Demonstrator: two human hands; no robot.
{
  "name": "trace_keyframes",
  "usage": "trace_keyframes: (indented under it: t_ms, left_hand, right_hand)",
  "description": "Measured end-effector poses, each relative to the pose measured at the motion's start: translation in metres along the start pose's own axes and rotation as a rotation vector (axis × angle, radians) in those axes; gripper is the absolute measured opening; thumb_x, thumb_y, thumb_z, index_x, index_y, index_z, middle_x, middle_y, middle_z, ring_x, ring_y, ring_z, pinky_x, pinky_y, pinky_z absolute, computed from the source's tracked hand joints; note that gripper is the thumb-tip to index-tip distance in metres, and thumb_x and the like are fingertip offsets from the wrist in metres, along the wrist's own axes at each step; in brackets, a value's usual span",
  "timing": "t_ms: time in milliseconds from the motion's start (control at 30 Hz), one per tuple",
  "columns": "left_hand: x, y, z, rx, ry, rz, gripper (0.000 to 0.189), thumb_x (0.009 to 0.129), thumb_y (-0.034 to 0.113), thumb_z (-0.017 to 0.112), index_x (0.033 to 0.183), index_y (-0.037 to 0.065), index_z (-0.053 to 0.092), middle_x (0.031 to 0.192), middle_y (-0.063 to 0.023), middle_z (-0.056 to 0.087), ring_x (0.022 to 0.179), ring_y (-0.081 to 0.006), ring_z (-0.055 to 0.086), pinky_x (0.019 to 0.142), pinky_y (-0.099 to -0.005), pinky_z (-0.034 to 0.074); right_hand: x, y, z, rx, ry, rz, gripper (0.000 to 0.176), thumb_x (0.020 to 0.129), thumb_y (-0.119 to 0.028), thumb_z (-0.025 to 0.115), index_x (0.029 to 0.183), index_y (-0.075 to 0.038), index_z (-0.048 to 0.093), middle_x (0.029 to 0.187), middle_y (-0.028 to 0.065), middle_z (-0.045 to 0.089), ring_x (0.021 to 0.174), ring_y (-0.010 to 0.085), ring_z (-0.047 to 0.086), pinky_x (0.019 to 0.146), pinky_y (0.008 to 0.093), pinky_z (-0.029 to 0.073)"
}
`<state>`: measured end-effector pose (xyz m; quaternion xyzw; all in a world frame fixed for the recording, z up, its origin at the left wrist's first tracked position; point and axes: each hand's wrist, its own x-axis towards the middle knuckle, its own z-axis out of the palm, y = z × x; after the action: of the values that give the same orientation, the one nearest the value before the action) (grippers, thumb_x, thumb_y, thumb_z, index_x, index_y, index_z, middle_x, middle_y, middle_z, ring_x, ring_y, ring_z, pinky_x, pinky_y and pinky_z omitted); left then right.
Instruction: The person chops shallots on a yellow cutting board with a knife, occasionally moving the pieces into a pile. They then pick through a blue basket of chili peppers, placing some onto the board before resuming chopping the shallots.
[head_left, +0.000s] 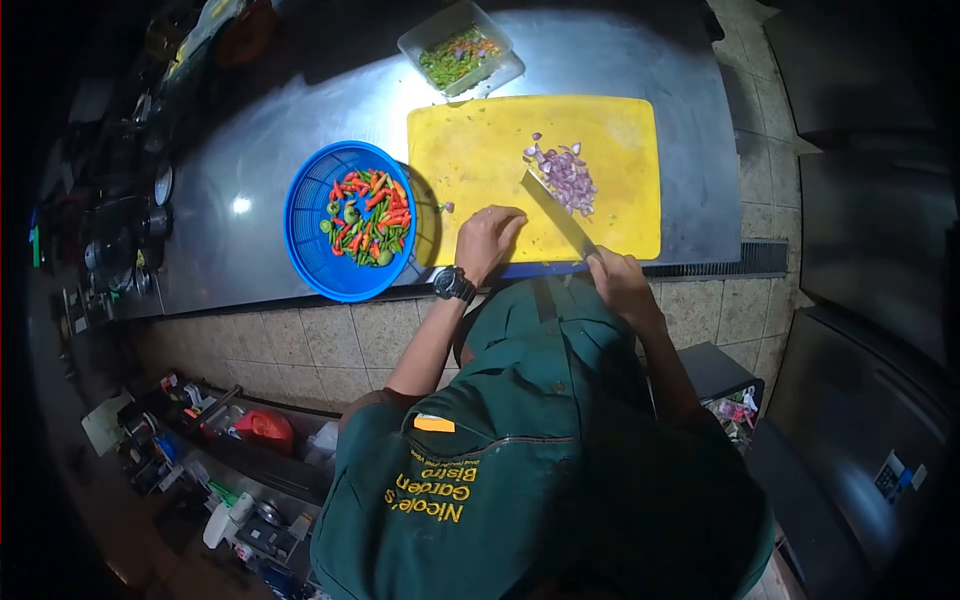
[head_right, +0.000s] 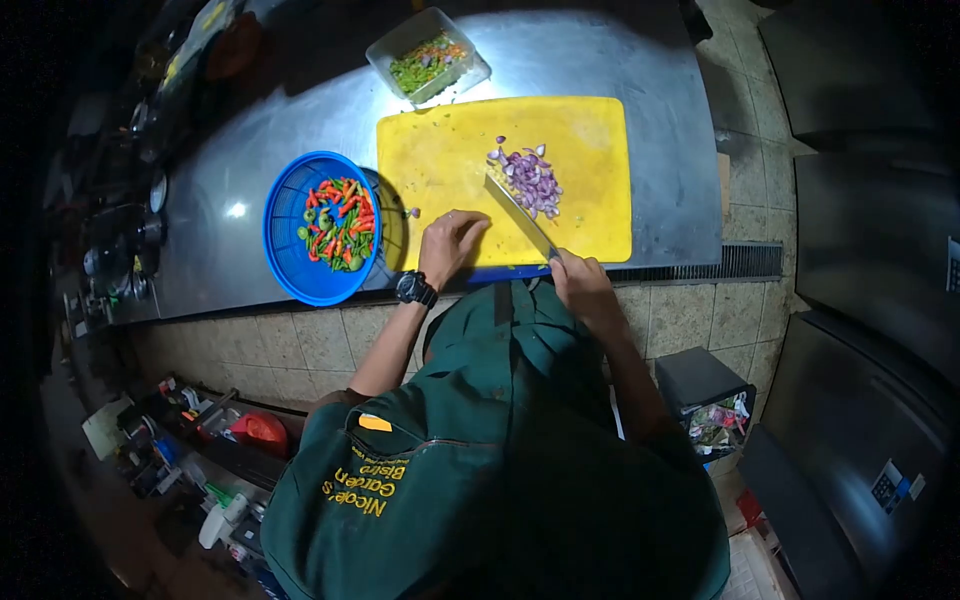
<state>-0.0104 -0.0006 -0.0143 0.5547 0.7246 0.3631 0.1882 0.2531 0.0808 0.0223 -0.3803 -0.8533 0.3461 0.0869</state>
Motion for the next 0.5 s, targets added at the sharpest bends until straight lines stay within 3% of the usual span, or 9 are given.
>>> trace_keyframes:
  t_ms: [67,133,267,300,333,500]
  left_hand:
    - [0.007,0.006,-0.004,0.013,0.008,-0.186,0.013,0.094,0.020,0.076,0.096,0.008,0.080,0.095,-0.0131,0.076,0.079,-0.0343,0.072,0.072,-0.0412,0.057]
    - [0.006,0.002,-0.005,0.072,0.030,-0.194,0.013,0.094,0.020,0.076,0.093,0.008,0.081,0.098,-0.0130,0.076,0.077,-0.0341,0.072,0.071,-0.0413,0.057]
    - [-0.002,-0.011,0.002,0.066,0.019,0.023,0.010,0.092,0.016,0.076,0.099,0.010,0.081,0.100,-0.0100,0.077,0.085,-0.0297,0.073,0.073,-0.0406,0.059]
    - [-0.003,-0.011,0.002,0.060,-0.024,0.120,0.011,0.091,0.014,0.076,0.101,0.011,0.081,0.100,-0.0087,0.078,0.089,-0.0280,0.073,0.074,-0.0404,0.059]
    - [-0.003,-0.012,0.001,0.058,-0.025,0.122,0.011,0.091,0.014,0.076,0.101,0.011,0.081,0.100,-0.0087,0.078,0.089,-0.0280,0.073,0.074,-0.0404,0.059]
    - [0.017,-0.019,-0.003,0.112,-0.140,0.295,0.014,0.091,0.012,0.074,0.103,0.014,0.080,0.097,-0.0059,0.078,0.090,-0.0253,0.073,0.073,-0.0389,0.060]
  right_hand:
    - [0.000,0.001,0.003,-0.039,0.053,-0.008,0.025,0.099,-0.016,0.067,0.119,-0.001,0.069,0.101,0.0207,0.069,0.087,0.0432,0.064,0.085,0.0499,0.055]
    - [0.001,0.000,0.009,-0.090,0.116,0.046,0.026,0.099,-0.017,0.068,0.120,-0.002,0.069,0.098,0.0197,0.070,0.086,0.0428,0.065,0.082,0.0506,0.056]
    - [-0.001,0.006,0.020,-0.054,0.097,0.082,0.027,0.098,-0.018,0.069,0.121,-0.003,0.070,0.096,0.0197,0.070,0.085,0.0424,0.066,0.082,0.0509,0.056]
    - [-0.002,0.009,0.023,-0.051,0.126,-0.002,0.027,0.098,-0.018,0.069,0.120,-0.003,0.070,0.095,0.0206,0.070,0.086,0.0428,0.066,0.082,0.0513,0.056]
    - [-0.004,0.013,0.026,-0.047,0.154,-0.087,0.026,0.098,-0.018,0.069,0.120,-0.003,0.070,0.095,0.0215,0.070,0.086,0.0432,0.066,0.082,0.0518,0.056]
    - [-0.004,0.008,0.030,-0.028,0.146,-0.062,0.026,0.099,-0.019,0.068,0.120,-0.004,0.069,0.093,0.0229,0.069,0.087,0.0438,0.066,0.081,0.0526,0.055]
